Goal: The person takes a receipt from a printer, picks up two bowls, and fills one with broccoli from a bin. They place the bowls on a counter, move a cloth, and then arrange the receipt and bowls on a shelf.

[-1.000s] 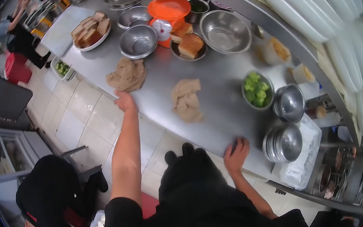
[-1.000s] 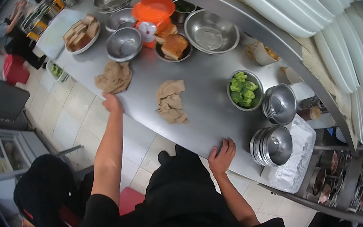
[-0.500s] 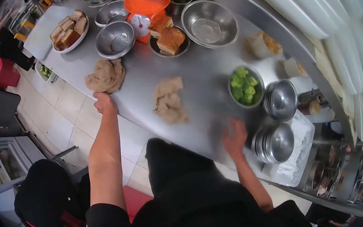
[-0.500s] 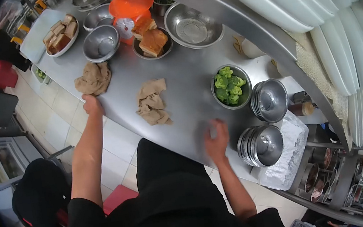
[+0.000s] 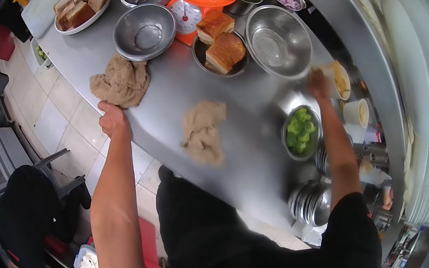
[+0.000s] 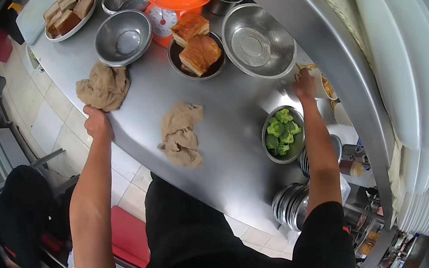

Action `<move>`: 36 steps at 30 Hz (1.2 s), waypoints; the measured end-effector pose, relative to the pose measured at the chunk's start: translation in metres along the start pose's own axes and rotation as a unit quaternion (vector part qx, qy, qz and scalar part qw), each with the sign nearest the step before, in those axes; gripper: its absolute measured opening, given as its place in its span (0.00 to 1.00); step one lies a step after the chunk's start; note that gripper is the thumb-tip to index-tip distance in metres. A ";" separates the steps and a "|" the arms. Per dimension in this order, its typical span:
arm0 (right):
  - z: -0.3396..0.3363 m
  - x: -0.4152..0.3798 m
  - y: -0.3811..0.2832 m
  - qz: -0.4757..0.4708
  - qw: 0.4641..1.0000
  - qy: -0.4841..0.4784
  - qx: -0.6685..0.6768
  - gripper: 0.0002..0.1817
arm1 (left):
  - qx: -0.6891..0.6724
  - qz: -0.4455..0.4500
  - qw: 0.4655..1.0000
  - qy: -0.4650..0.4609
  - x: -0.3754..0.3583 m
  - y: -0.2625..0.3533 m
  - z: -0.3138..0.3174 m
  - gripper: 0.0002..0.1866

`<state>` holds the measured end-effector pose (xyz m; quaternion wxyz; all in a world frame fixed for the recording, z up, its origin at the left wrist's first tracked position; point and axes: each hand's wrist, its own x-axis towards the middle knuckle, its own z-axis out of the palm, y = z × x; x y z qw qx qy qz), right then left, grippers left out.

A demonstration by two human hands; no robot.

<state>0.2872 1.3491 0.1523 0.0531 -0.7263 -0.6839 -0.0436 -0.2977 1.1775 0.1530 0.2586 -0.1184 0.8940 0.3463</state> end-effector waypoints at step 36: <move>-0.072 -0.012 -0.014 0.174 0.965 0.041 0.190 0.20 | -0.043 0.004 0.999 0.009 -0.003 -0.006 0.004 0.43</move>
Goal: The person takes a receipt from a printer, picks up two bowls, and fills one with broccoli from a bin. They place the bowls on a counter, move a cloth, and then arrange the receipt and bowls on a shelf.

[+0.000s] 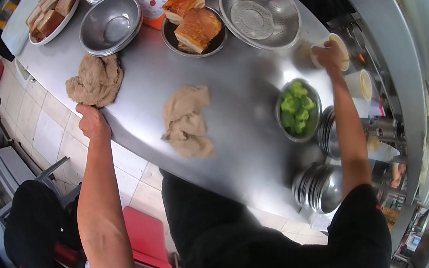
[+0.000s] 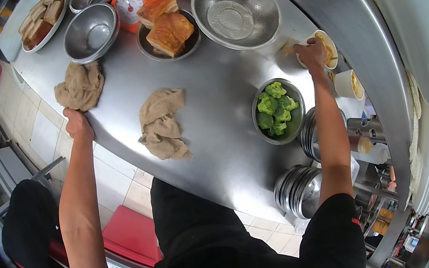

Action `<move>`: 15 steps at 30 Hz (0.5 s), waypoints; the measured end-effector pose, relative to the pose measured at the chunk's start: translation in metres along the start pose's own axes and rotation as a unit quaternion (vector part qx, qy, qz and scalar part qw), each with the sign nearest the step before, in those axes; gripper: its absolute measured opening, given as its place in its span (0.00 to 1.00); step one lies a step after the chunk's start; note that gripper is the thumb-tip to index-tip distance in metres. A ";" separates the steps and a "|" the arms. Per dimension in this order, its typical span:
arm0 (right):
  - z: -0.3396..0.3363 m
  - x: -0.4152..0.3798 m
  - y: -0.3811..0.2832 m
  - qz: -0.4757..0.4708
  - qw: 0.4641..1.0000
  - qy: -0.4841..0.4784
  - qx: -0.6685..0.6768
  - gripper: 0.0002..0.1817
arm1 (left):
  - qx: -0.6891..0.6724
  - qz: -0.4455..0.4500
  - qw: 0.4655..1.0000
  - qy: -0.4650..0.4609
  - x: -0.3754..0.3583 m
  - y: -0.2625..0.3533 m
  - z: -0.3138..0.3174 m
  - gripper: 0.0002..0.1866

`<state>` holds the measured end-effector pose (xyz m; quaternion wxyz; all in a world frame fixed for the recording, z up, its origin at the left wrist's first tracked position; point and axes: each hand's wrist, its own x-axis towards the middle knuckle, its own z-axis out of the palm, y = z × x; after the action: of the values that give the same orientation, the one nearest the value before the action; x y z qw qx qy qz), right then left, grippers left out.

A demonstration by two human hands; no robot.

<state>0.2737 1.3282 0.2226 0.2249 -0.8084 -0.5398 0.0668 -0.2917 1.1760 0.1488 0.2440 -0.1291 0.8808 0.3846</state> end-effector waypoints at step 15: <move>-0.100 0.120 0.155 -0.028 0.973 -0.099 0.205 0.07 | -0.028 -0.008 1.000 -0.004 -0.003 0.000 -0.001 0.42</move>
<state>0.4889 1.3584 0.2601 0.3334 -0.7190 -0.5565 0.2495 -0.2900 1.1757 0.1509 0.2474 -0.1416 0.8674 0.4079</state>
